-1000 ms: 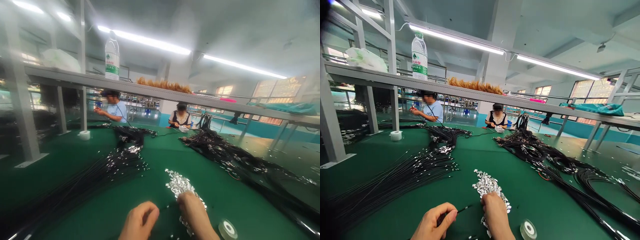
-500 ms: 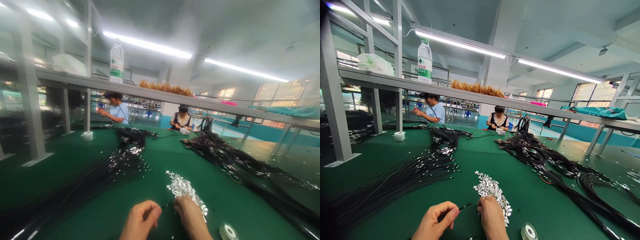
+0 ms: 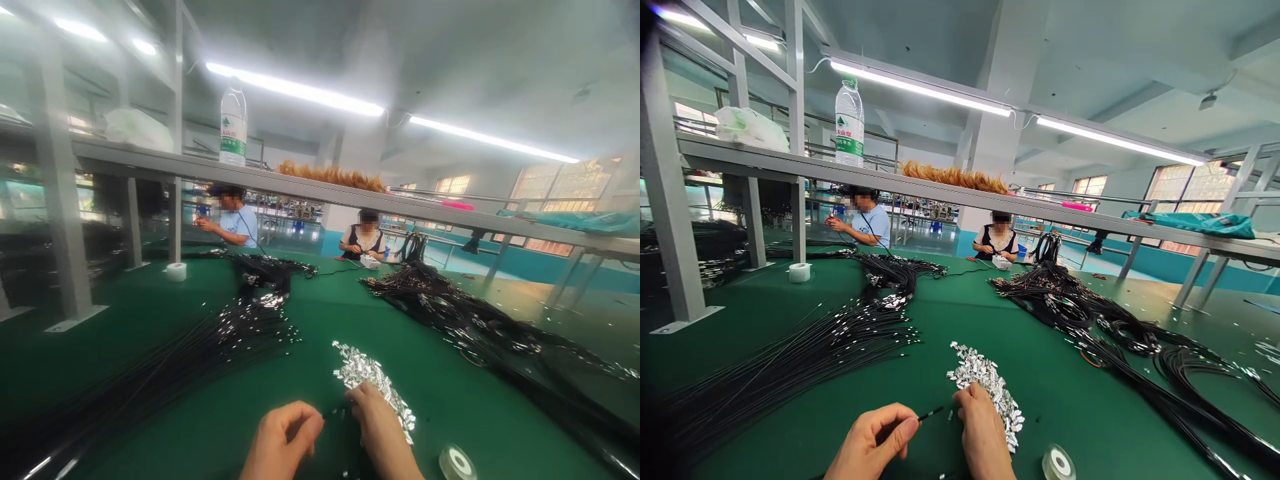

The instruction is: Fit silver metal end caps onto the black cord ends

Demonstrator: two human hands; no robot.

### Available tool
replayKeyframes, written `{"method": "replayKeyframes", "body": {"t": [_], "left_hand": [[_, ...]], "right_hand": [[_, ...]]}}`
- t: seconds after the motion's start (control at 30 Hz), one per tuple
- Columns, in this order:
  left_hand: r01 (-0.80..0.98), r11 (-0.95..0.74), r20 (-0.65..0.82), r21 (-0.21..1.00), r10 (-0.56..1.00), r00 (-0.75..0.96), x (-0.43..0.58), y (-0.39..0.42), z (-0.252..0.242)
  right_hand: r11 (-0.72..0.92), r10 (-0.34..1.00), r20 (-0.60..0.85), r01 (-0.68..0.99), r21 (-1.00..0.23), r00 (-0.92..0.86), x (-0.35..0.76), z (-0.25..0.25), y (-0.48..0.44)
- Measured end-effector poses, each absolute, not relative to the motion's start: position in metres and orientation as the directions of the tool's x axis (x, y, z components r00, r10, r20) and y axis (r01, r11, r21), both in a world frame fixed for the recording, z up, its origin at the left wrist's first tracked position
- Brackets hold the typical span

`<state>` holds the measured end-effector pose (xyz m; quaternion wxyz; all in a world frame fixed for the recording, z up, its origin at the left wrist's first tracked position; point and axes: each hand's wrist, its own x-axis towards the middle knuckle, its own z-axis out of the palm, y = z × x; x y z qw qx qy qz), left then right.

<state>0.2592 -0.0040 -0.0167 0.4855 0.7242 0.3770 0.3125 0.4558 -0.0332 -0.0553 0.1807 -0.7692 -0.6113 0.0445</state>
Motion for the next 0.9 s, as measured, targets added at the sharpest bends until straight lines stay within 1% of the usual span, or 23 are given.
{"method": "replayKeyframes", "body": {"t": [0.13, 0.3, 0.37, 0.47, 0.5, 0.53, 0.6, 0.63, 0.67, 0.7, 0.9], "left_hand": [[0.246, -0.268, 0.122, 0.931, 0.866, 0.484, 0.258, -0.002, -0.017], [0.261, -0.280, 0.121, 0.924, 0.859, 0.497, 0.258, -0.002, -0.018], [0.266, -0.276, 0.116, 0.923, 0.862, 0.494, 0.257, -0.002, -0.017], [0.259, -0.281, 0.128, 0.924, 0.867, 0.482, 0.256, -0.002, -0.015], [0.256, -0.278, 0.127, 0.926, 0.867, 0.482, 0.256, -0.002, -0.015], [0.255, -0.273, 0.122, 0.928, 0.867, 0.483, 0.256, -0.001, -0.016], [0.255, -0.261, 0.111, 0.931, 0.869, 0.483, 0.257, 0.000, -0.018], [0.256, -0.258, 0.109, 0.932, 0.870, 0.481, 0.258, 0.000, -0.020], [0.259, -0.258, 0.109, 0.931, 0.872, 0.477, 0.258, 0.001, -0.021], [0.265, -0.259, 0.111, 0.929, 0.877, 0.468, 0.259, 0.001, -0.023], [0.316, -0.264, 0.106, 0.911, 0.893, 0.438, 0.262, 0.003, -0.024]], "right_hand": [[-0.182, 0.950, 0.164, 0.899, -0.399, 0.265, 0.451, -0.057, -0.030], [-0.171, 0.931, 0.197, 0.844, -0.508, 0.307, 0.438, -0.067, -0.024], [-0.134, 0.922, 0.227, 0.808, -0.574, 0.314, 0.438, -0.069, -0.025], [-0.035, 0.922, 0.257, 0.723, -0.690, 0.289, 0.442, -0.066, -0.029], [0.004, 0.927, 0.253, 0.670, -0.742, 0.275, 0.444, -0.064, -0.030], [0.046, 0.935, 0.238, 0.577, -0.815, 0.262, 0.445, -0.063, -0.031], [0.116, 0.955, 0.184, 0.280, -0.953, 0.232, 0.446, -0.060, -0.031], [0.136, 0.964, 0.159, 0.116, -0.984, 0.215, 0.445, -0.059, -0.031], [0.150, 0.970, 0.143, -0.020, -0.988, 0.197, 0.445, -0.057, -0.031], [0.158, 0.973, 0.136, -0.106, -0.982, 0.187, 0.443, -0.056, -0.031], [0.160, 0.970, 0.115, -0.208, -0.965, 0.215, 0.439, -0.049, -0.034]]}}
